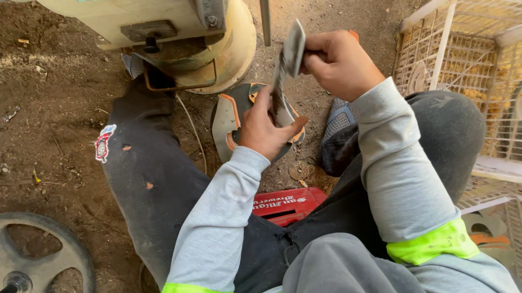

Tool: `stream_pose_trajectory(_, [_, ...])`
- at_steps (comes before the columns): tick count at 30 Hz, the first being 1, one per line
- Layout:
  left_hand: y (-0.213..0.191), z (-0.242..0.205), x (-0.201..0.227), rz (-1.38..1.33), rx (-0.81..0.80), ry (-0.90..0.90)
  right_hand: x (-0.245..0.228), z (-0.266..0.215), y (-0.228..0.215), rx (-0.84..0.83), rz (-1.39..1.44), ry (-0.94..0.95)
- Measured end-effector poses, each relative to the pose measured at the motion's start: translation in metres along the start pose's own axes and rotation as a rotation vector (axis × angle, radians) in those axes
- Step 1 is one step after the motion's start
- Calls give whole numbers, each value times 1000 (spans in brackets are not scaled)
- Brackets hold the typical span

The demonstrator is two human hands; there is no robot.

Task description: The person sits on the ground and uses a bench grinder to smooth the edges of several shoe sole pieces. They handle both gray and orange pieces, repeatedly pressing them against the spinning wheel and placing finished pieces into a nearby white plastic crate.

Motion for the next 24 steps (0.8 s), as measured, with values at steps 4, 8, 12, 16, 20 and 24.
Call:
stream_pose_trajectory(4, [-3, 31, 8, -505, -69, 6, -17, 27, 15, 159, -308, -251])
stream_pose_trajectory(8, [-9, 57, 11, -648, -139, -42, -16, 46, 16, 272, -449, -315])
stream_pose_trajectory(12, [-13, 56, 11, -680, -159, -63, -14, 47, 21, 279, -485, -326])
stream_pose_trajectory(16, [-3, 35, 0, -675, -188, -93, -10, 29, 29, 253, -503, -318])
stream_pose_trajectory(20, [-4, 8, -10, -68, 44, 4, 5, 9, 21, -48, -424, -130])
stream_pose_trajectory(24, [-5, -1, -18, 296, 126, -62, 12, -10, 2, -136, -162, 56])
Point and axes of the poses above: each hand's wrist, its own z-axis towards the middle knuckle, its own y-axis out of the palm, x = y × z, the point moved 6 cm from there along z, towards the middle knuckle, and after that the axes turned 6 degrees about z, right-handed, at the moved point
